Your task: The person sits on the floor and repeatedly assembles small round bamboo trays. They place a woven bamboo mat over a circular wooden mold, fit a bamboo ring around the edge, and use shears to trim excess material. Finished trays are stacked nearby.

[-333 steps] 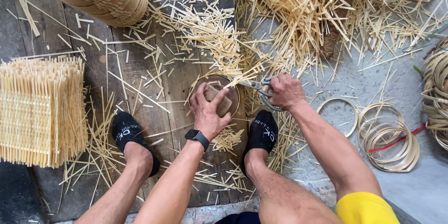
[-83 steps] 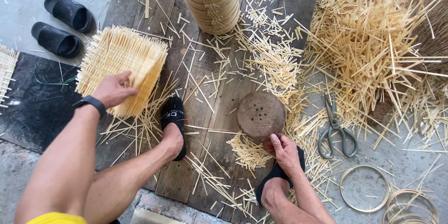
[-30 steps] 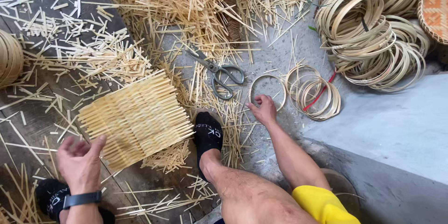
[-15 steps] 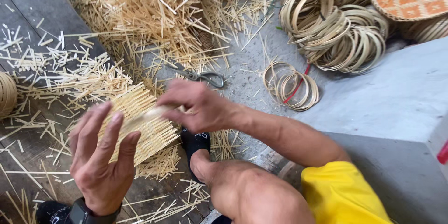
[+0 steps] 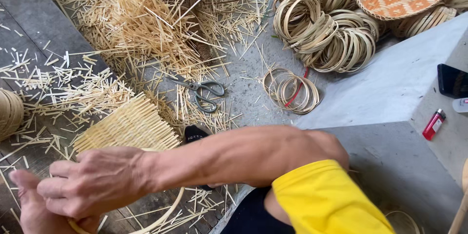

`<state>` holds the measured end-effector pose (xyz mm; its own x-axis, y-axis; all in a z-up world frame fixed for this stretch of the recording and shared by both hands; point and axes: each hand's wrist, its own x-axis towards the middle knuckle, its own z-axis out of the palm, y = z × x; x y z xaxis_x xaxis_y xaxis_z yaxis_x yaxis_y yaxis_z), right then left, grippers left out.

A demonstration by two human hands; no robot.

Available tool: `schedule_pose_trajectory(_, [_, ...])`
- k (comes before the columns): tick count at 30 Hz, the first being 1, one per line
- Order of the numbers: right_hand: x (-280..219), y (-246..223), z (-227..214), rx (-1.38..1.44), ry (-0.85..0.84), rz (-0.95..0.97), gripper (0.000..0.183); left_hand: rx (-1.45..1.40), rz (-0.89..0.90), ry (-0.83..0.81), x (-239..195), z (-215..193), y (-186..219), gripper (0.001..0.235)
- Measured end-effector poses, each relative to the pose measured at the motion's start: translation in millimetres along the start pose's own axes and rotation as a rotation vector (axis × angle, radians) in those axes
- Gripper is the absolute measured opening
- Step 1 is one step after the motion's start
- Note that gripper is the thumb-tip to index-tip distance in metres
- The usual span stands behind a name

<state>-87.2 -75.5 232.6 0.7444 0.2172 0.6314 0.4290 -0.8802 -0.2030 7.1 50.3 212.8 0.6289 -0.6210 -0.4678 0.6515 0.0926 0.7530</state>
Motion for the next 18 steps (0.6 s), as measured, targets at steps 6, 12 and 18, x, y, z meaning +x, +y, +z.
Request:
schedule_pose_trajectory(6, [-20, 4, 29, 0.06, -0.005, 0.157, 0.022, -0.059, -0.17, -0.2, -4, -35, -21, 0.073])
schedule_pose_trajectory(12, [-37, 67, 6, 0.9, -0.065, 1.159, 0.044, -0.309, 0.195, -0.039, 14, -59, -39, 0.057])
schedule_pose_trajectory(18, [-87, 77, 9, 1.756, 0.224, 1.163, 0.041, -0.395, 0.053, -0.102, 30, -67, -29, 0.035])
